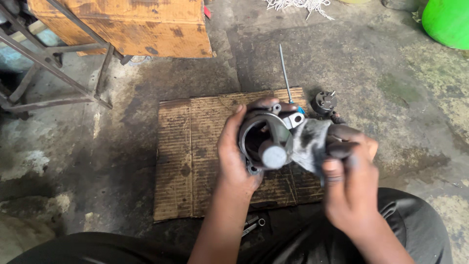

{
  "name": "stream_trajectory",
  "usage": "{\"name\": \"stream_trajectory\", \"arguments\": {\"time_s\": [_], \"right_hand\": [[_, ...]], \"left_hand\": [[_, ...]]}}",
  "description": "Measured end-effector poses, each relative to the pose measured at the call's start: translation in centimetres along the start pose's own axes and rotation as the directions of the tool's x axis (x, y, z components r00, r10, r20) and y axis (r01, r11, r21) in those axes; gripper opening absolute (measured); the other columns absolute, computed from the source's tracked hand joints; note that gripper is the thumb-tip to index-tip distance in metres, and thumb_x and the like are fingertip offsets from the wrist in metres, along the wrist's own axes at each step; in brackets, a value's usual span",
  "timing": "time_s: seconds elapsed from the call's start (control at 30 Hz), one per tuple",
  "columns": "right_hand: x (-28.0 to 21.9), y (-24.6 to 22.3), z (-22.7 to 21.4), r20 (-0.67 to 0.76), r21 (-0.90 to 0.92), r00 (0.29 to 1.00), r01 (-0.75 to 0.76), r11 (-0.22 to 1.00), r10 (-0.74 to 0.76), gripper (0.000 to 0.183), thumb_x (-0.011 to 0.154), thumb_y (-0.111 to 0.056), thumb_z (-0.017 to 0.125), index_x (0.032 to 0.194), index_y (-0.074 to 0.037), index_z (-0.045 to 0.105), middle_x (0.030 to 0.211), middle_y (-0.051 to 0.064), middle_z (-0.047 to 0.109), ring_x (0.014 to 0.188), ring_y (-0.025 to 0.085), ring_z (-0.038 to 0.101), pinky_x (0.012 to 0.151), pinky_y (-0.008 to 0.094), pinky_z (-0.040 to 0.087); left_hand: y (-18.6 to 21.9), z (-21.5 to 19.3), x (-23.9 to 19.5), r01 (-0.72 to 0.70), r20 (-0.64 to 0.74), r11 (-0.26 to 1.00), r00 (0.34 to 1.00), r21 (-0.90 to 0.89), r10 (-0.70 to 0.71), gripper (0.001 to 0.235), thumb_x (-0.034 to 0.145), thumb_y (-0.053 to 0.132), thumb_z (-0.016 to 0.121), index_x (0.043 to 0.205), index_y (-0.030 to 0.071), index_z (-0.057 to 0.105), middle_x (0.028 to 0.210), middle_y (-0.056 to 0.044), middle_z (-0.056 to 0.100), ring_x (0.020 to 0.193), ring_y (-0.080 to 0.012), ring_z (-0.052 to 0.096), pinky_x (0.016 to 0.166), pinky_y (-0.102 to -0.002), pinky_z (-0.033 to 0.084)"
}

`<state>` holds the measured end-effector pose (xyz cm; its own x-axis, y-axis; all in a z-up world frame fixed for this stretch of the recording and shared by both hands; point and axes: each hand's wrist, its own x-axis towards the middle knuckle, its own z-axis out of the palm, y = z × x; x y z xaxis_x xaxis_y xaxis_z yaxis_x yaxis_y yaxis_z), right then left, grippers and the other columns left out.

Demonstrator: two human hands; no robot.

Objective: The person sits on the floor and cleans a metal mechanical component, likely a brake caliper, using a blue oil can and a rag. They repeatedly spray the part with oil and wipe it down, rotating the object to clean different sides and crevices.

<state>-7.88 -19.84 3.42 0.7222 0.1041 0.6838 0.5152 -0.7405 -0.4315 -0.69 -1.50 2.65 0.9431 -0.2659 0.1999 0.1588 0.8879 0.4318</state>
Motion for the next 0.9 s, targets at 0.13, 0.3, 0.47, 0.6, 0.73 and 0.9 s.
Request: {"name": "stream_trajectory", "arguments": {"time_s": [0.13, 0.3, 0.47, 0.6, 0.73, 0.9], "right_hand": [[0.4, -1.0, 0.5, 0.118, 0.05, 0.993, -0.033, 0.998, 0.027, 0.025, 0.108, -0.027, 0.049, 0.108, -0.003, 0.055, 0.114, 0.014, 0.061, 0.103, 0.028, 0.054, 0.095, 0.04, 0.041], [0.1, 0.8, 1.4, 0.233, 0.509, 0.877, -0.478, 0.716, 0.42, 0.032, 0.107, -0.031, 0.049, 0.118, -0.003, 0.058, 0.1, 0.007, 0.056, 0.092, 0.019, 0.049, 0.084, 0.033, 0.042], [-0.6, 0.8, 0.8, 0.096, 0.709, 0.829, -0.446, 0.547, 0.551, 0.029, 0.109, -0.032, 0.049, 0.11, -0.003, 0.053, 0.096, 0.003, 0.049, 0.085, 0.014, 0.044, 0.081, 0.032, 0.038], [0.0, 0.0, 0.4, 0.148, 0.192, 0.95, -0.301, 0.934, 0.276, 0.029, 0.109, -0.034, 0.047, 0.11, -0.005, 0.054, 0.093, 0.001, 0.059, 0.083, 0.011, 0.057, 0.079, 0.027, 0.048], [0.1, -1.9, 1.3, 0.246, 0.504, 0.889, -0.458, 0.732, 0.386, 0.023, 0.11, -0.027, 0.046, 0.113, -0.006, 0.056, 0.097, 0.003, 0.058, 0.085, 0.012, 0.052, 0.075, 0.028, 0.047], [-0.8, -1.3, 0.3, 0.31, 0.671, 0.757, -0.603, 0.432, 0.576, 0.024, 0.102, -0.026, 0.046, 0.115, -0.011, 0.059, 0.092, 0.001, 0.061, 0.078, 0.01, 0.056, 0.069, 0.027, 0.049]], "left_hand": [[0.4, -0.5, 0.0, -0.047, -0.039, 0.996, 0.998, 0.078, 0.051, 0.052, 0.111, 0.039, 0.039, 0.127, -0.002, 0.066, 0.121, -0.024, 0.071, 0.109, -0.0319, 0.07, 0.099, -0.044, 0.057], [0.3, -0.5, -0.3, -0.066, -0.151, 0.998, 0.987, -0.015, 0.063, 0.053, 0.109, 0.04, 0.041, 0.123, -0.003, 0.066, 0.117, -0.023, 0.072, 0.103, -0.029, 0.071, 0.091, -0.04, 0.058], [0.3, -0.7, -0.2, -0.053, -0.126, 0.996, 0.991, -0.066, 0.045, 0.055, 0.109, 0.042, 0.04, 0.125, -0.004, 0.067, 0.117, -0.02, 0.073, 0.099, -0.0263, 0.069, 0.089, -0.039, 0.057], [-0.7, -0.8, 0.1, -0.085, -0.072, 0.994, 0.993, 0.07, 0.09, 0.058, 0.111, 0.042, 0.037, 0.125, -0.006, 0.066, 0.12, -0.019, 0.071, 0.112, -0.0279, 0.069, 0.103, -0.039, 0.055], [-0.6, -0.6, -0.5, -0.199, -0.029, 0.974, 0.979, 0.108, 0.203, 0.053, 0.112, 0.037, 0.036, 0.126, -0.005, 0.064, 0.122, -0.024, 0.07, 0.114, -0.0325, 0.069, 0.103, -0.043, 0.056], [0.4, -0.7, -0.8, -0.129, 0.012, 0.983, 0.991, -0.132, 0.132, 0.059, 0.111, 0.042, 0.033, 0.123, -0.006, 0.065, 0.12, -0.03, 0.069, 0.113, -0.0382, 0.068, 0.102, -0.046, 0.056]]}}
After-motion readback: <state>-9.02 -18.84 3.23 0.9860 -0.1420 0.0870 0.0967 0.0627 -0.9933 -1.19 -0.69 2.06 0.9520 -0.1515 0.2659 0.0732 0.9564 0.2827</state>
